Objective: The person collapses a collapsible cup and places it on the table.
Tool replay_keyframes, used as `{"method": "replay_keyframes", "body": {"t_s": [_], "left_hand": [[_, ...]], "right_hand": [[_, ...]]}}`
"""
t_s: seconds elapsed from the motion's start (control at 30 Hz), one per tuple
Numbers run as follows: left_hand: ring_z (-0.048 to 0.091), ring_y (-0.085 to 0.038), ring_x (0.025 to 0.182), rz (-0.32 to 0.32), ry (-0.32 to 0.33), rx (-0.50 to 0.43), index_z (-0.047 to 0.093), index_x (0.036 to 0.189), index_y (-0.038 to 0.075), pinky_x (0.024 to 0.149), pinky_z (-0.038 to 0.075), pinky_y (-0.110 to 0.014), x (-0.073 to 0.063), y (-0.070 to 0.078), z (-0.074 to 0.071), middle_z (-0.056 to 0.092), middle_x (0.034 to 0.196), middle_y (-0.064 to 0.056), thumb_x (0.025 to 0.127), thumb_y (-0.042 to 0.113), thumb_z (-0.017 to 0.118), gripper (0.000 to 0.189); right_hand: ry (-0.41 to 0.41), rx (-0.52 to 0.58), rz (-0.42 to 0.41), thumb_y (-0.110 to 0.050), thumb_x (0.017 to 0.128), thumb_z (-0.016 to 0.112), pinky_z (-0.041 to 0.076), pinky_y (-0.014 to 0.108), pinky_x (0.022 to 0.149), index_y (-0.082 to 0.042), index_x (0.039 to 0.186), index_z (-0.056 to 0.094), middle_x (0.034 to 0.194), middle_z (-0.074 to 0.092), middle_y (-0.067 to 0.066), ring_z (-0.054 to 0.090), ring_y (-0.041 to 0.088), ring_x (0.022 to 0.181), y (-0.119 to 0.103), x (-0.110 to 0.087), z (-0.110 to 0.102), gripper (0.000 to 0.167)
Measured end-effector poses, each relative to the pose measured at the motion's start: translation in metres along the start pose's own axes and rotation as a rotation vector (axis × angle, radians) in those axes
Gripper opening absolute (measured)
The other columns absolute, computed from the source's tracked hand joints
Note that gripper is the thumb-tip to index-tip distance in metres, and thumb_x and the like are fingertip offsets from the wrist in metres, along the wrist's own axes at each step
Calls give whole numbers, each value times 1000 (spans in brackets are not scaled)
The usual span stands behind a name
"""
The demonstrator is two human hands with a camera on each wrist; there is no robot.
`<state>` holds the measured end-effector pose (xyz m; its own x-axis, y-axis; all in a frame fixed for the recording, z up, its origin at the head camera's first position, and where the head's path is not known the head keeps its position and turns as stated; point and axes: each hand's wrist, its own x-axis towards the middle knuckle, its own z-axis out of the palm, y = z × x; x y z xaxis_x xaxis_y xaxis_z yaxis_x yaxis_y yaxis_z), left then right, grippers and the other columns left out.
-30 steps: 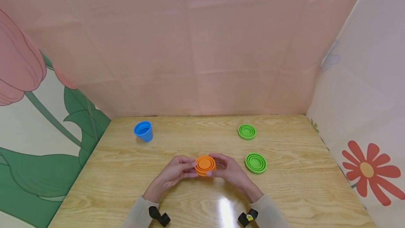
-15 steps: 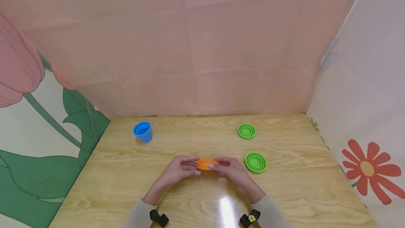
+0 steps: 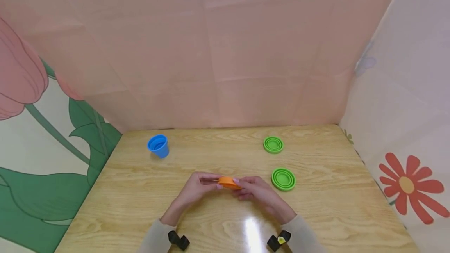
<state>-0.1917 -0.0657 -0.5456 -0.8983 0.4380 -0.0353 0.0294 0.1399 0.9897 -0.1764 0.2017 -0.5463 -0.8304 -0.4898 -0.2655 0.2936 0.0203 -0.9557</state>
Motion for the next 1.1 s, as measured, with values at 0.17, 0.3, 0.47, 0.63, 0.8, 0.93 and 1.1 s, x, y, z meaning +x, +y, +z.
{"method": "replay_keyframes", "body": {"t_s": [0.17,0.3,0.47,0.63,0.8,0.93,1.1], "left_hand": [[77,-21,110,-9,12,1,79,121,9,91,65,-26,0,-1,0,77,126,-13,92,16,82,30],[78,-21,107,-52,9,-88,77,124,5,90,67,-32,1,-3,0,77,125,-17,94,14,80,31],[79,-27,103,-125,9,-285,72,127,-5,88,67,-37,1,-4,1,75,122,-26,97,6,74,32],[80,-25,91,-169,35,-321,71,126,-8,82,69,-39,3,-3,2,78,112,-23,97,8,75,33],[80,-22,90,-183,54,-295,73,122,-7,84,69,-41,8,-3,4,78,109,-20,98,14,75,32],[79,-22,96,-180,77,-287,73,123,-8,90,67,-44,12,-2,5,76,117,-21,100,14,73,32],[79,-22,97,-198,112,-326,71,125,-7,88,68,-41,20,0,5,76,118,-21,100,12,72,31]], "right_hand": [[-17,-40,-8,-37,109,58,64,37,99,13,139,57,127,73,23,74,28,113,0,1,-1,59],[24,-50,-17,-36,110,57,64,39,101,17,141,52,124,74,19,74,26,113,0,1,-5,61],[49,-12,-15,-31,107,62,62,43,104,15,142,52,123,74,17,75,23,110,-1,-1,-7,59],[86,43,-20,-23,104,68,63,44,102,13,143,53,125,74,13,76,22,107,-3,-1,-5,56],[140,94,-33,-16,102,69,65,40,98,15,145,51,127,73,15,76,22,107,-1,3,-5,55],[176,126,-43,-11,102,69,65,41,97,16,144,51,126,73,16,77,24,106,-1,7,-4,54],[189,149,-57,-9,102,69,65,42,97,20,142,49,120,75,16,77,23,104,-3,11,-7,54]]}}
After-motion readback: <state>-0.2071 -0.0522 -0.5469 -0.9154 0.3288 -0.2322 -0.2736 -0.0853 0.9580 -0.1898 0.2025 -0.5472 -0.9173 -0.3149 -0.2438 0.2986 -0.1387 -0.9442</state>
